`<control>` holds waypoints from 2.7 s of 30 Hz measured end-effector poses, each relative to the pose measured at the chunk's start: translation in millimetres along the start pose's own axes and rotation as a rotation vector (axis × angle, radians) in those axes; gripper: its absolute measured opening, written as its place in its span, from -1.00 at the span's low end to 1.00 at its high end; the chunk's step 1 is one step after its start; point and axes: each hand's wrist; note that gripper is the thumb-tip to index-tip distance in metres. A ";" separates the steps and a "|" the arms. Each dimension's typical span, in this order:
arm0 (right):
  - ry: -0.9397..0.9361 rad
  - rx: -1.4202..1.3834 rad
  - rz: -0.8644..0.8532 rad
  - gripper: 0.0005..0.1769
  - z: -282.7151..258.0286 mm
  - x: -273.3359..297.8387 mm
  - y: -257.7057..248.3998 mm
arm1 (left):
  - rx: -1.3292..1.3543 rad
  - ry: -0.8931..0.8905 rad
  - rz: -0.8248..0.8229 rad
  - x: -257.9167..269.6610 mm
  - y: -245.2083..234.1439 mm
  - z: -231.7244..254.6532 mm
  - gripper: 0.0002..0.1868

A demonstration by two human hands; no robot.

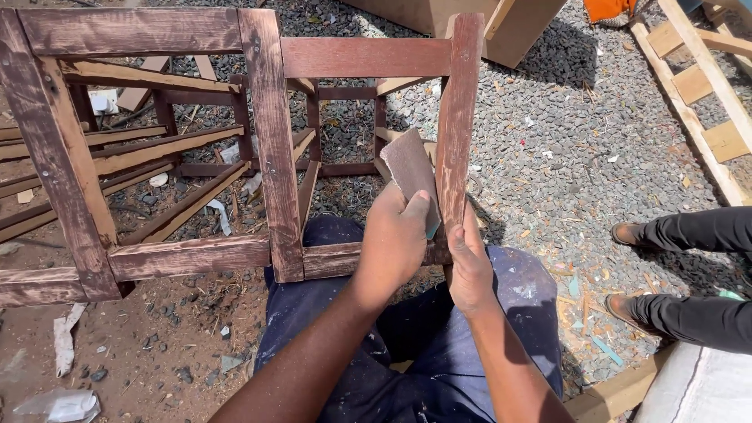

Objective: Sanding a wooden stool frame manually using a sanding block to smooth the surface.

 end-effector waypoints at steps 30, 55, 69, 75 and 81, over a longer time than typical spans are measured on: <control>0.153 -0.458 -0.233 -0.42 -3.8 -4.5 -6.5 | -0.174 -0.124 -0.157 27.1 1.7 12.2 -0.66; -0.102 0.263 -0.078 -0.34 -12.1 -12.3 -4.2 | -0.115 0.127 0.017 13.1 30.0 0.5 -0.47; -0.111 -0.119 -0.165 -0.20 60.6 -26.5 -51.4 | -0.224 0.450 -0.004 -35.6 31.1 -16.6 -0.29; 0.125 0.080 -0.025 -0.22 5.3 -48.5 -27.5 | -0.077 0.359 -0.095 3.8 31.9 -27.6 -0.30; 0.134 0.473 0.295 -0.08 37.9 -93.1 -37.3 | 0.150 0.348 -0.106 -44.3 33.0 -38.8 -0.29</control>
Point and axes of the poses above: each hand's wrist, its own x-axis away from the middle knuckle, its own y-axis out of the palm, z = x × y, and after that the axes turned 1 degree about y, right-handed
